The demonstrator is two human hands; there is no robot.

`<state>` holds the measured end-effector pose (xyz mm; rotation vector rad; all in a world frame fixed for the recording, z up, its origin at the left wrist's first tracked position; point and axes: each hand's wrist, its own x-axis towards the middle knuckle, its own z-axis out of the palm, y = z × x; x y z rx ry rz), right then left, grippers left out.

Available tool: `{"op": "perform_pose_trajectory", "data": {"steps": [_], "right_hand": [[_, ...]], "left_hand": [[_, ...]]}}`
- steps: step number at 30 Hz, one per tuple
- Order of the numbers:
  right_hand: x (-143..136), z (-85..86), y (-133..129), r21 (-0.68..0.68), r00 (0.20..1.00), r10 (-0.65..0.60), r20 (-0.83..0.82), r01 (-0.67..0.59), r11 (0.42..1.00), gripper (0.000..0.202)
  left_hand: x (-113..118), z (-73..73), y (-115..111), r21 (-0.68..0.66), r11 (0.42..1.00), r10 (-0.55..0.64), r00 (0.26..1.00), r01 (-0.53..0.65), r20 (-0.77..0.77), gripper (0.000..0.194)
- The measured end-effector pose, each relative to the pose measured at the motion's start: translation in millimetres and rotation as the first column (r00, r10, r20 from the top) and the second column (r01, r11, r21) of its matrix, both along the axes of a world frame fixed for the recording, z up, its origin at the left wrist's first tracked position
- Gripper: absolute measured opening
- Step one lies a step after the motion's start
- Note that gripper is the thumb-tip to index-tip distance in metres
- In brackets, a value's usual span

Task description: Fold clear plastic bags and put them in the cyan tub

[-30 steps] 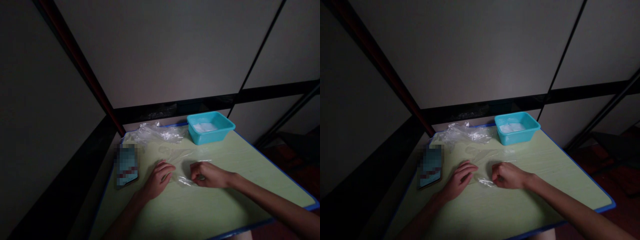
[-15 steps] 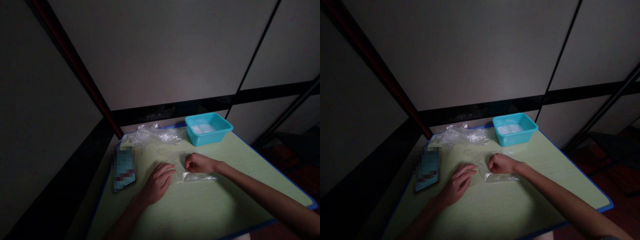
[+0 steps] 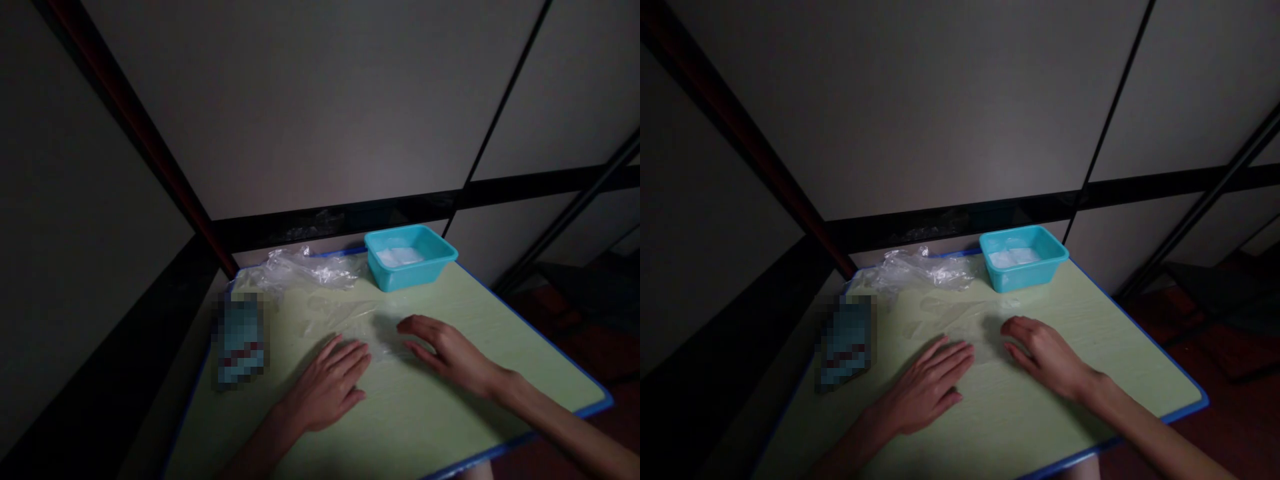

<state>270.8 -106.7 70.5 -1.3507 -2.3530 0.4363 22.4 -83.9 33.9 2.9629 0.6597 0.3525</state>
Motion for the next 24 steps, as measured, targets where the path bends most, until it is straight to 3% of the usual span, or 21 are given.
{"op": "perform_pose_trajectory", "data": {"steps": [4,8,17,24], "right_hand": [[-3.3,-20.0,-38.1,-0.006,0.997,-0.073,0.026,0.073,0.997,0.032],[-20.8,-40.1,-57.7,0.052,0.992,-0.105,0.067,0.101,0.994,0.042],[-75.3,-56.9,-52.7,0.056,0.989,-0.046,0.138,0.039,0.998,0.072],[-82.4,-66.5,-49.5,0.073,0.982,-0.121,0.142,0.111,0.991,0.075]], "left_hand": [[0.1,-3.5,-1.0,-0.004,0.999,0.041,0.999,-0.041,-0.009,0.046],[2.0,-3.1,-2.7,-0.013,0.998,0.069,0.998,-0.069,-0.005,0.046],[0.1,-5.1,0.2,-0.037,0.995,0.095,0.995,-0.095,-0.001,0.045],[0.4,-4.6,2.1,-0.050,0.988,0.149,0.988,-0.148,0.031,0.036]]}}
